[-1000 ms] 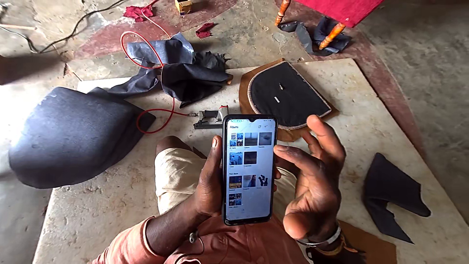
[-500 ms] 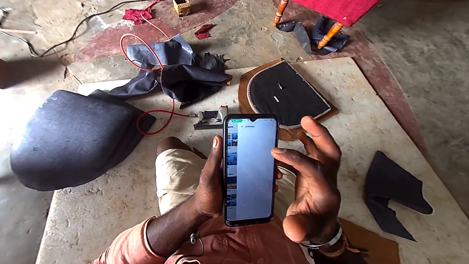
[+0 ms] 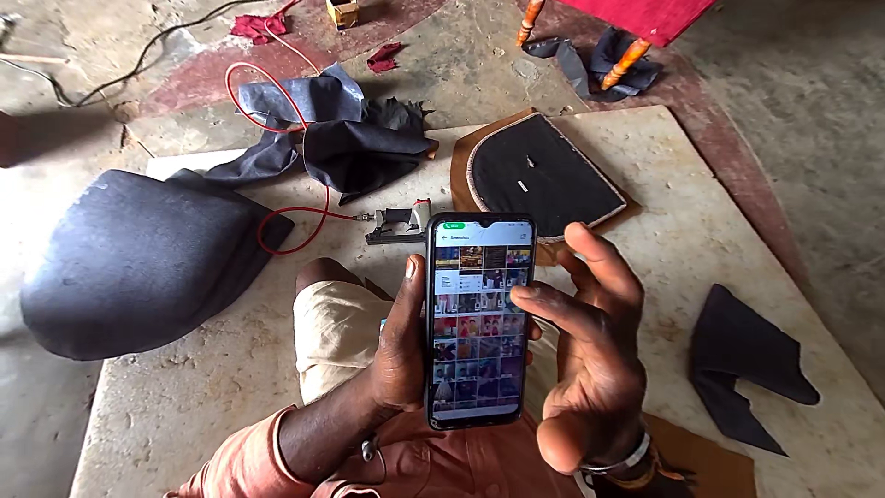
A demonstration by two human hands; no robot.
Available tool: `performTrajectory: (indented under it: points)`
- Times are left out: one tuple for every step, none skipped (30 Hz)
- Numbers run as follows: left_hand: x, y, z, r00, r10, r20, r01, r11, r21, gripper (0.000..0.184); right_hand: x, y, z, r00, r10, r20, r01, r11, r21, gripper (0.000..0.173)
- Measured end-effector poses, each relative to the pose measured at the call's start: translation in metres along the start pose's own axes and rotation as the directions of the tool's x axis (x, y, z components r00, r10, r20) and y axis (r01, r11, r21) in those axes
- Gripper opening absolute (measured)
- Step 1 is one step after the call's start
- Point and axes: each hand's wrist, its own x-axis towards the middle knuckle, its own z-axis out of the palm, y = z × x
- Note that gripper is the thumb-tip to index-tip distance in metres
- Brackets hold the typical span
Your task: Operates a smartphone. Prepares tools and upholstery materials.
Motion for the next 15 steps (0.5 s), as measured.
performTrajectory:
  points:
    - [0.0003,0.0002,0.0007,1.000,0.003,0.000,-0.003,1.000,0.006,0.059,-0.0003,0.0005,0.0000,1.000,0.004,0.001,-0.004,1.000,0.003,0.073]
    - [0.0006,0.0004,0.0014,1.000,0.005,-0.006,-0.005,1.000,0.009,0.060,-0.0006,0.0009,0.0001,1.000,0.008,0.000,-0.008,1.000,0.009,0.073]
    - [0.0008,0.0006,0.0017,1.000,0.001,-0.011,-0.001,1.000,0.009,0.061,-0.0010,0.0013,0.0002,1.000,0.009,0.000,-0.009,1.000,0.015,0.074]
    - [0.0014,0.0005,0.0019,1.000,-0.005,-0.015,0.005,1.000,0.005,0.061,-0.0010,0.0017,0.0002,1.000,0.007,-0.001,-0.007,1.000,0.021,0.074]
    - [0.0022,0.0006,0.0018,1.000,-0.011,-0.010,0.011,1.000,-0.003,0.061,-0.0010,0.0021,-0.0004,1.000,0.005,0.002,-0.005,1.000,0.024,0.073]
    - [0.0031,0.0006,0.0017,1.000,-0.013,-0.004,0.013,1.000,-0.007,0.061,-0.0009,0.0025,-0.0013,1.000,0.003,0.008,-0.003,1.000,0.026,0.073]
    - [0.0038,0.0007,0.0021,1.000,-0.011,-0.001,0.011,1.000,-0.002,0.061,-0.0009,0.0028,-0.0019,1.000,0.001,0.009,-0.002,1.000,0.028,0.073]
    - [0.0042,0.0004,0.0027,1.000,-0.006,-0.009,0.006,1.000,0.007,0.060,-0.0010,0.0030,-0.0022,1.000,0.001,0.005,-0.002,1.000,0.029,0.073]
    - [0.0047,0.0002,0.0030,1.000,-0.005,-0.011,0.005,1.000,0.008,0.060,-0.0006,0.0033,-0.0025,1.000,0.000,0.005,0.000,0.999,0.032,0.073]
    - [0.0052,-0.0001,0.0030,1.000,-0.008,-0.007,0.008,1.000,0.004,0.059,-0.0004,0.0036,-0.0027,1.000,-0.001,0.003,0.001,0.999,0.036,0.073]
    - [0.0056,-0.0004,0.0029,1.000,-0.010,-0.003,0.010,1.000,0.002,0.059,-0.0006,0.0038,-0.0029,1.000,0.000,0.000,0.000,0.999,0.042,0.073]
    - [0.0057,-0.0008,0.0027,1.000,-0.012,-0.005,0.012,1.000,0.001,0.059,-0.0007,0.0040,-0.0033,1.000,0.003,0.004,-0.003,0.999,0.048,0.072]
    - [0.0059,-0.0012,0.0022,1.000,-0.013,-0.007,0.013,1.000,0.003,0.059,-0.0007,0.0044,-0.0035,1.000,0.004,0.007,-0.005,0.999,0.054,0.072]
    - [0.0061,-0.0017,0.0013,1.000,-0.009,-0.006,0.009,1.000,0.013,0.059,-0.0009,0.0049,-0.0035,1.000,0.006,0.008,-0.006,0.998,0.061,0.072]
    - [0.0064,-0.0019,0.0010,1.000,-0.003,-0.007,0.003,1.000,0.028,0.059,-0.0010,0.0056,-0.0034,1.000,0.009,0.008,-0.010,0.998,0.068,0.072]
